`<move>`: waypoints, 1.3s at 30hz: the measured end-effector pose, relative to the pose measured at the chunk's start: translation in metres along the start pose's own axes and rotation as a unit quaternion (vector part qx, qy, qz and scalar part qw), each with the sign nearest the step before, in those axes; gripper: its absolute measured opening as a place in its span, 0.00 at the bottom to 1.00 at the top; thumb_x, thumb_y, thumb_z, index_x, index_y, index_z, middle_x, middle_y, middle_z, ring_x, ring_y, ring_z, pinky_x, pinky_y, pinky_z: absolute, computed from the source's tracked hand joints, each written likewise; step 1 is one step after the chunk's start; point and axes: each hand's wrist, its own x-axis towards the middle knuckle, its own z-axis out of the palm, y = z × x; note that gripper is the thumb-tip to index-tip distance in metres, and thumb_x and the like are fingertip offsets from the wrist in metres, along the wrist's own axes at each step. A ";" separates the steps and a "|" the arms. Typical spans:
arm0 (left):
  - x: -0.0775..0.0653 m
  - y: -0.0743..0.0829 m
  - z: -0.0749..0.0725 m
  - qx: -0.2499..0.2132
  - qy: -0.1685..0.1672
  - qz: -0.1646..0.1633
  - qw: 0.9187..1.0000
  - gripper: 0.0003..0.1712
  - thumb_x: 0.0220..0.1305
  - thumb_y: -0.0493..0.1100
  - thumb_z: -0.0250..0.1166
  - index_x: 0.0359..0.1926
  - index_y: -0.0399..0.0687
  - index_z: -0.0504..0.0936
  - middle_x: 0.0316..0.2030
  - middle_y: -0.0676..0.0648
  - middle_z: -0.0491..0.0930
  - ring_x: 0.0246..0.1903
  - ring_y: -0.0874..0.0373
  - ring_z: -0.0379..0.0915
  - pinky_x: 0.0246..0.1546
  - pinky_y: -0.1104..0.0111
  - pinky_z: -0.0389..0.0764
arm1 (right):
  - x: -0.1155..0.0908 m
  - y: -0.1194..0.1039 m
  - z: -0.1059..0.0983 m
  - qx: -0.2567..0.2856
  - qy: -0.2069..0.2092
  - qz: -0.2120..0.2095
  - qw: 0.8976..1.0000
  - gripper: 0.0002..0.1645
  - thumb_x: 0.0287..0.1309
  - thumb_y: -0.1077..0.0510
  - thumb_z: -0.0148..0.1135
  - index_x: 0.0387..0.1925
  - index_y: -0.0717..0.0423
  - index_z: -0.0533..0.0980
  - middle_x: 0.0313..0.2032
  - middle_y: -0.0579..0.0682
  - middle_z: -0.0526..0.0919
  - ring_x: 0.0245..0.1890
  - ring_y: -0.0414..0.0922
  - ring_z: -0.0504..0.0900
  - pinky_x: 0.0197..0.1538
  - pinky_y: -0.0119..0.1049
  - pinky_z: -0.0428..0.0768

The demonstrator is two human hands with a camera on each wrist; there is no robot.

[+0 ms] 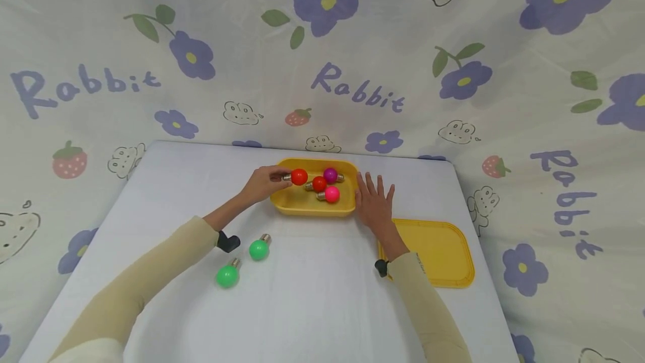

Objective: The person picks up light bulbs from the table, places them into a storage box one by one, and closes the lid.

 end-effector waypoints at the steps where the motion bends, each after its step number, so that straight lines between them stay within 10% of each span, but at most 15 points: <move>1: 0.004 -0.001 0.002 0.002 0.000 -0.002 1.000 0.22 0.65 0.43 0.70 0.59 0.41 0.82 0.48 0.43 0.83 0.47 0.49 0.76 0.52 0.60 0.80 | 0.000 0.000 0.000 0.001 0.000 0.000 1.000 0.35 0.79 0.43 0.30 0.80 0.45 0.41 0.78 0.53 0.45 0.76 0.60 0.38 0.70 0.67 0.29; 22: 0.049 -0.002 0.033 0.003 0.008 -0.077 0.997 0.18 0.68 0.41 0.66 0.56 0.37 0.82 0.51 0.41 0.81 0.48 0.48 0.74 0.52 0.60 0.79 | -0.001 -0.002 0.002 -0.008 -0.003 0.007 1.000 0.35 0.79 0.43 0.31 0.80 0.45 0.41 0.78 0.53 0.46 0.77 0.60 0.37 0.71 0.68 0.35; 39: 0.057 0.000 0.048 0.018 0.021 -0.102 0.994 0.16 0.68 0.39 0.65 0.53 0.35 0.82 0.49 0.40 0.81 0.49 0.47 0.73 0.55 0.60 0.77 | 0.000 0.000 0.004 -0.008 0.009 0.004 1.000 0.35 0.79 0.44 0.33 0.80 0.45 0.42 0.78 0.53 0.47 0.77 0.60 0.38 0.70 0.68 0.36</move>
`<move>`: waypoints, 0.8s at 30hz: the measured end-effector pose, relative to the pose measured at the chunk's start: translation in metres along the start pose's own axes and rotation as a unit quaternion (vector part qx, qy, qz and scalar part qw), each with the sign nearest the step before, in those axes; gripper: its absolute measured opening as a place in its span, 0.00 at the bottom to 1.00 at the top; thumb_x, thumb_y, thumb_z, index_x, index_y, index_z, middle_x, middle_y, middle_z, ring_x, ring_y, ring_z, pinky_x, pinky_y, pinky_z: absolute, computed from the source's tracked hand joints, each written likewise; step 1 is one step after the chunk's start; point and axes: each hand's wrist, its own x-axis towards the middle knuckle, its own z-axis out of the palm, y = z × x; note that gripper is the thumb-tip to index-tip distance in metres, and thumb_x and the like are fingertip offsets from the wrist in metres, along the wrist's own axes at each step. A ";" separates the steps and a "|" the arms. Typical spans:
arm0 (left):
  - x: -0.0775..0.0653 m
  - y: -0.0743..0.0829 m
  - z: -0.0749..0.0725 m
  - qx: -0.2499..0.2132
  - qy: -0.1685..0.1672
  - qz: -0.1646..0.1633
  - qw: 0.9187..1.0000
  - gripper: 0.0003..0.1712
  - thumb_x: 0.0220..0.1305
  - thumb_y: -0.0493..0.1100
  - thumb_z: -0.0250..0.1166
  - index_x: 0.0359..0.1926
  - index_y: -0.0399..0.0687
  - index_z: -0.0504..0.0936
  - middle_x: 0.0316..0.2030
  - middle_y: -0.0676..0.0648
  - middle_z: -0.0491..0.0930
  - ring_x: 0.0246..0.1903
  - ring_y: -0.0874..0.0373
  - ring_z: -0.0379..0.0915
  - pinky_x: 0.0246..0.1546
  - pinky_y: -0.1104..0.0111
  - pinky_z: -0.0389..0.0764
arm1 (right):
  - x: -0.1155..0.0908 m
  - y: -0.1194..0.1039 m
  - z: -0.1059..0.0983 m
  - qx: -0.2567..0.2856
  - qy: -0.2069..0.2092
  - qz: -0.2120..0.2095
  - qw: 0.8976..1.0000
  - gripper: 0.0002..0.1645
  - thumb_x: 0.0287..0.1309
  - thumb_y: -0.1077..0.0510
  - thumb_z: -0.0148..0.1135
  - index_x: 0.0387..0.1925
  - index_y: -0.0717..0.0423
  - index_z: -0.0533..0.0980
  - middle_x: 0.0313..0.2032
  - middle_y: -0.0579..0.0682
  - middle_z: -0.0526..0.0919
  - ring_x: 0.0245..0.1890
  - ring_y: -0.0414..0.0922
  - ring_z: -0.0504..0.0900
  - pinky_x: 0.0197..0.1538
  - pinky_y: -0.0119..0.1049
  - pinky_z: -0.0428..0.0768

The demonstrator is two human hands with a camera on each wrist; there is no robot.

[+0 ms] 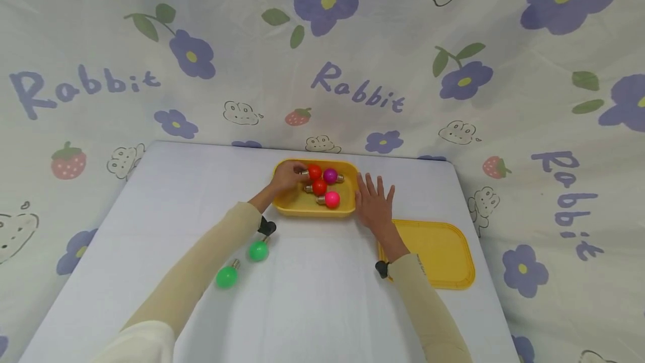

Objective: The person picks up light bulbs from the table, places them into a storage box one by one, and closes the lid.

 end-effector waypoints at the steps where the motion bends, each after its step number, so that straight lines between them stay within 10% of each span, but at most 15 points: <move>1: 0.000 0.000 0.001 0.005 0.001 0.000 1.000 0.16 0.68 0.39 0.66 0.52 0.35 0.83 0.49 0.40 0.82 0.49 0.47 0.73 0.55 0.60 0.77 | 0.000 0.000 0.000 0.001 0.000 0.000 1.000 0.35 0.79 0.44 0.33 0.80 0.45 0.42 0.78 0.53 0.47 0.77 0.60 0.38 0.70 0.68 0.35; 24: 0.000 0.000 0.006 0.013 -0.023 -0.024 0.999 0.16 0.68 0.38 0.65 0.54 0.35 0.81 0.51 0.39 0.82 0.49 0.48 0.76 0.53 0.63 0.80 | -0.001 0.000 -0.001 -0.001 0.002 -0.002 1.000 0.36 0.78 0.44 0.34 0.80 0.46 0.42 0.78 0.53 0.47 0.77 0.60 0.39 0.70 0.69 0.36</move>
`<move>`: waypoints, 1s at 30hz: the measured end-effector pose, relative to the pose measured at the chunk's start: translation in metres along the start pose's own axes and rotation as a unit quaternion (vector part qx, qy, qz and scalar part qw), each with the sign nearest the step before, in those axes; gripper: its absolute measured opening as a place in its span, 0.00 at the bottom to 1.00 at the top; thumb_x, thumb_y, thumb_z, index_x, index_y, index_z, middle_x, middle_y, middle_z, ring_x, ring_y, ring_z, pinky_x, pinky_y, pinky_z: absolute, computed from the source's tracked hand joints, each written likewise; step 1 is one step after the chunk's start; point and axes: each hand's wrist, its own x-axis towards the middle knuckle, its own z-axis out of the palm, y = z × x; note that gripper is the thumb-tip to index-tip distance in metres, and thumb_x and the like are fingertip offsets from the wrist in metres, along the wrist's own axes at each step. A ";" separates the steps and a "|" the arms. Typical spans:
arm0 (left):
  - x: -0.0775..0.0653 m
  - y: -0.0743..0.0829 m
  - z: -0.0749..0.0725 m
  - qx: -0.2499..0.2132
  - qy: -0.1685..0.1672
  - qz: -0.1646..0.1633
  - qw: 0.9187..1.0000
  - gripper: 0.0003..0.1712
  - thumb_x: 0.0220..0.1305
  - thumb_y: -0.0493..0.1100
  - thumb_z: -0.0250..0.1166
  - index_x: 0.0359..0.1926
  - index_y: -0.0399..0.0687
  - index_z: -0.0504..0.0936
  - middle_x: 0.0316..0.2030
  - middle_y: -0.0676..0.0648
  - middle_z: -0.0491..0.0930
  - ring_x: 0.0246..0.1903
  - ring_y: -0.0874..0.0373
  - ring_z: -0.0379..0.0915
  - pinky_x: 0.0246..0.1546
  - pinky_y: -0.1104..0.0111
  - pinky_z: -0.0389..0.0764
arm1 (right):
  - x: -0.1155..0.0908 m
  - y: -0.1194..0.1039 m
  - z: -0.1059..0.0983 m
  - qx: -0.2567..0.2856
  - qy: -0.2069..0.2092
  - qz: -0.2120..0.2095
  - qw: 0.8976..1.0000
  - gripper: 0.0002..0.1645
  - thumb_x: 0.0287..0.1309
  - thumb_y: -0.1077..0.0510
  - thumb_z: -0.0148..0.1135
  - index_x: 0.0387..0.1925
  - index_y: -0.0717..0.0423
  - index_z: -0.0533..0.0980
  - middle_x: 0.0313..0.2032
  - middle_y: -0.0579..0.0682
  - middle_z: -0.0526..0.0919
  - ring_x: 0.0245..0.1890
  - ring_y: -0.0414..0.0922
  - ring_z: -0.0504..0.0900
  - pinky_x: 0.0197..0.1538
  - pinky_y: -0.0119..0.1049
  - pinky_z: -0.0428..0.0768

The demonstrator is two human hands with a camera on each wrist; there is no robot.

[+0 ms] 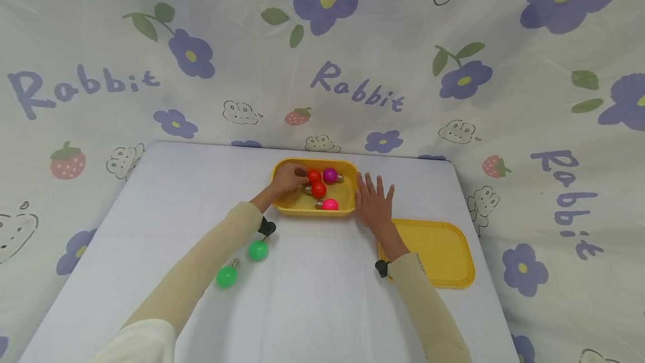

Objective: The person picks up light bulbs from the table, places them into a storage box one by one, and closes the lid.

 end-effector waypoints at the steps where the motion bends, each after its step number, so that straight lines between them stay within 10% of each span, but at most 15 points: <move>1: 0.000 0.000 0.000 0.000 -0.001 -0.002 1.000 0.17 0.68 0.38 0.65 0.55 0.35 0.81 0.51 0.39 0.82 0.49 0.48 0.76 0.53 0.63 0.79 | 0.000 0.000 0.000 -0.001 0.000 0.000 1.000 0.36 0.78 0.44 0.34 0.80 0.46 0.42 0.78 0.53 0.47 0.76 0.60 0.39 0.70 0.69 0.37; 8: -0.001 0.003 -0.007 -0.018 0.001 0.001 1.000 0.20 0.69 0.38 0.64 0.59 0.35 0.78 0.56 0.39 0.79 0.53 0.47 0.74 0.58 0.60 0.76 | 0.000 -0.001 -0.001 0.009 -0.005 0.002 1.000 0.36 0.79 0.44 0.33 0.80 0.45 0.41 0.78 0.53 0.47 0.77 0.60 0.38 0.70 0.68 0.33; 18: -0.013 0.001 -0.032 -0.056 0.006 0.086 0.995 0.21 0.69 0.38 0.65 0.60 0.35 0.78 0.57 0.39 0.79 0.56 0.47 0.76 0.59 0.59 0.76 | 0.000 0.000 -0.001 0.014 -0.003 0.002 1.000 0.36 0.78 0.44 0.35 0.80 0.45 0.42 0.78 0.54 0.47 0.77 0.60 0.38 0.70 0.68 0.33; 30: -0.067 -0.009 -0.067 -0.060 0.011 0.131 0.990 0.23 0.68 0.40 0.66 0.61 0.35 0.77 0.57 0.39 0.79 0.58 0.46 0.75 0.58 0.58 0.77 | 0.001 0.002 0.002 0.016 -0.002 0.000 1.000 0.35 0.79 0.44 0.31 0.80 0.45 0.42 0.78 0.54 0.47 0.76 0.60 0.38 0.70 0.69 0.34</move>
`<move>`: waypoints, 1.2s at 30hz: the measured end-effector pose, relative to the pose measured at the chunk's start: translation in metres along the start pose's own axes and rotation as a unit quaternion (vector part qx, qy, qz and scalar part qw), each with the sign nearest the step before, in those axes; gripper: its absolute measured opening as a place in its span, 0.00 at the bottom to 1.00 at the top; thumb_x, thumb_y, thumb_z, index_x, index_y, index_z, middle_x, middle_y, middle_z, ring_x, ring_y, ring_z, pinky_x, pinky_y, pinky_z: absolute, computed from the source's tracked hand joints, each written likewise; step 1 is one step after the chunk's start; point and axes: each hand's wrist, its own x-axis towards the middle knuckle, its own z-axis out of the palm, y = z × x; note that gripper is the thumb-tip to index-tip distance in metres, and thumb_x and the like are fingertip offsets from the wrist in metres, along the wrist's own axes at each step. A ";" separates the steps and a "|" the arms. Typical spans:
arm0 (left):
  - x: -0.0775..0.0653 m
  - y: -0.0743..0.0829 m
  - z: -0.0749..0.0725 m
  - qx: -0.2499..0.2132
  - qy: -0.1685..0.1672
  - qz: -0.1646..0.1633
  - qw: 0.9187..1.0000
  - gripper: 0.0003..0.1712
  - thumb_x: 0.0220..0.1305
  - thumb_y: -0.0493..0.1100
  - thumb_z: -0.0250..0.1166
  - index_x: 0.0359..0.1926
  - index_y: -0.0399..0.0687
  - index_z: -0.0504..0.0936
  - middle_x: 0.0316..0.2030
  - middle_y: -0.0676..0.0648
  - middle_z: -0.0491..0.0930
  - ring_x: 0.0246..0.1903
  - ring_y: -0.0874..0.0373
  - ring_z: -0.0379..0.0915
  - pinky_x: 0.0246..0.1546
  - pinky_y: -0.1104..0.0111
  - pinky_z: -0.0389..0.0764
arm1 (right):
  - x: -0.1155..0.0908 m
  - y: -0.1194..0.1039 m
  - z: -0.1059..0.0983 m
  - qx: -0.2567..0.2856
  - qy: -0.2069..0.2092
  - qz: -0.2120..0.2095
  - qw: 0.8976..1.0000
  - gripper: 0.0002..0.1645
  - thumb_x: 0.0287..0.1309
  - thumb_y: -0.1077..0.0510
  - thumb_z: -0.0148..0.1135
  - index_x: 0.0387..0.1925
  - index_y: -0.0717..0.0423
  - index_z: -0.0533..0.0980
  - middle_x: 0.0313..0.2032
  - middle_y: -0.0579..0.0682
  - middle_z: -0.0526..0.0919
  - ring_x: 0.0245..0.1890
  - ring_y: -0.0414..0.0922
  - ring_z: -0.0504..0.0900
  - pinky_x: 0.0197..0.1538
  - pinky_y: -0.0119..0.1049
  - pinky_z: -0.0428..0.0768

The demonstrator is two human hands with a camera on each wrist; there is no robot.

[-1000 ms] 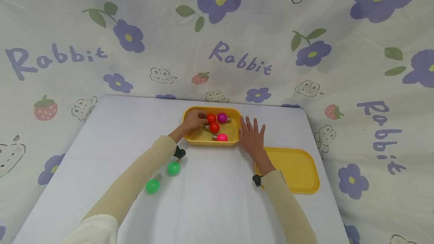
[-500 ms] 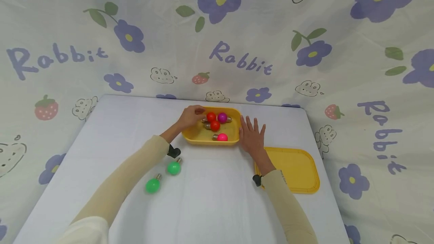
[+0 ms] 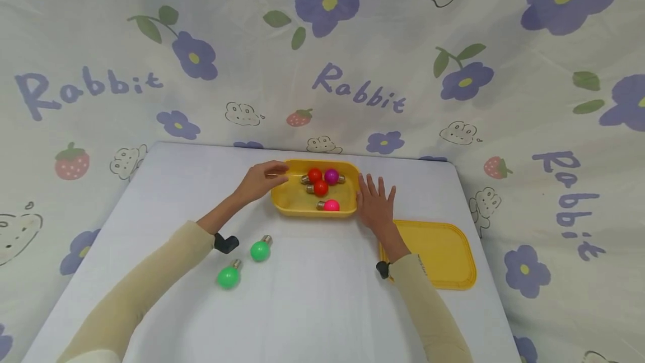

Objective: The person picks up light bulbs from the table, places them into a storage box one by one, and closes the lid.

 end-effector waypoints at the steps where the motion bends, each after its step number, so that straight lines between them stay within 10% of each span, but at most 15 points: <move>1: -0.007 0.000 -0.002 0.002 0.003 -0.001 1.000 0.23 0.68 0.40 0.66 0.61 0.36 0.77 0.57 0.39 0.79 0.57 0.46 0.75 0.58 0.58 0.77 | 0.000 0.000 0.000 0.001 0.002 0.000 1.000 0.35 0.79 0.44 0.32 0.80 0.45 0.42 0.78 0.54 0.48 0.76 0.60 0.39 0.70 0.69 0.34; 19: -0.160 -0.052 -0.005 0.020 0.058 -0.029 0.998 0.28 0.65 0.43 0.70 0.63 0.39 0.76 0.58 0.41 0.79 0.58 0.45 0.75 0.57 0.52 0.77 | -0.004 -0.005 -0.007 0.021 -0.011 0.008 1.000 0.36 0.78 0.45 0.33 0.80 0.47 0.42 0.78 0.54 0.46 0.77 0.60 0.36 0.70 0.67 0.29; 36: -0.231 -0.065 0.006 0.036 0.070 -0.070 0.994 0.33 0.59 0.46 0.74 0.64 0.41 0.75 0.60 0.41 0.78 0.60 0.45 0.73 0.57 0.57 0.76 | -0.005 -0.005 -0.009 0.007 -0.011 0.002 1.000 0.35 0.79 0.45 0.30 0.80 0.47 0.41 0.78 0.54 0.47 0.76 0.61 0.38 0.70 0.69 0.35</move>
